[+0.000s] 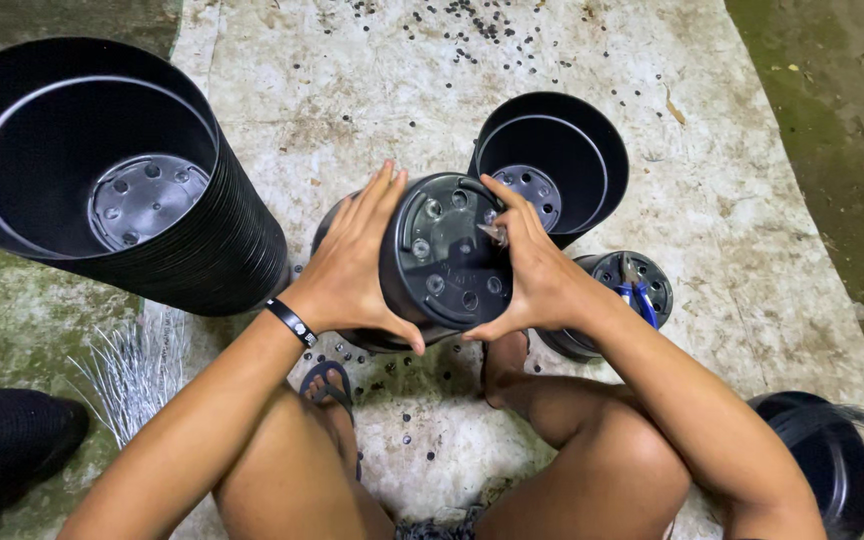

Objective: The person sits on the floor and uses a small knife to punch holes in the bottom of black plastic pots. They repeatedly pick up a pot, puncture the base, and place it aside, working through a stack of pots.

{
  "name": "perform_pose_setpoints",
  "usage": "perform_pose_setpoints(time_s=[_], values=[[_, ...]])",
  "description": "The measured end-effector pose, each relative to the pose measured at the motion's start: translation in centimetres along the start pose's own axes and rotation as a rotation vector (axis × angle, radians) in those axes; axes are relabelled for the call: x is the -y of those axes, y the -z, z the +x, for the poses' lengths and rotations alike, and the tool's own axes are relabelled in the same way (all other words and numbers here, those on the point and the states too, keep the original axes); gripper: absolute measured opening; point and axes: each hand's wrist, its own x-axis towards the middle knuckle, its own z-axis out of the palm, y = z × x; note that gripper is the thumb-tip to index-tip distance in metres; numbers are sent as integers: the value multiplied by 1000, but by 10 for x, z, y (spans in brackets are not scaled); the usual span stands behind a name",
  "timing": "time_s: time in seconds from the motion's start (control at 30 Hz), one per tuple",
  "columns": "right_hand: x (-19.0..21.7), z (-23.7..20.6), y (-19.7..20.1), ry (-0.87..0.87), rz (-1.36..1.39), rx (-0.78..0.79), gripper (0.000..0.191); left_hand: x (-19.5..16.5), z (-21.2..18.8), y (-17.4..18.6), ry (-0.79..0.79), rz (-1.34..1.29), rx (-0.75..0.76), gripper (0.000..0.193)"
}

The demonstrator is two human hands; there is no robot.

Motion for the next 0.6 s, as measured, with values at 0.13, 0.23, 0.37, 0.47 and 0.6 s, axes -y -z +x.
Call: perform_pose_setpoints(time_s=[0.13,0.23,0.37,0.47,0.6], values=[[1,0,-3,-30,3,1,119,3,-1,-4,-21,-2,-5,168],[0,0,-6,-50,-12,10,123,3,-1,-7,20,46,22,166],[-6,-3,-6,-35,-10,16,128,5,-1,-12,-26,-19,-48,150],[-15,-2,-2,-43,42,30,125,8,-2,-15,-28,8,-59,145],[-18,-1,0,-263,17,23,87,13,-2,-16,-46,128,-61,146]])
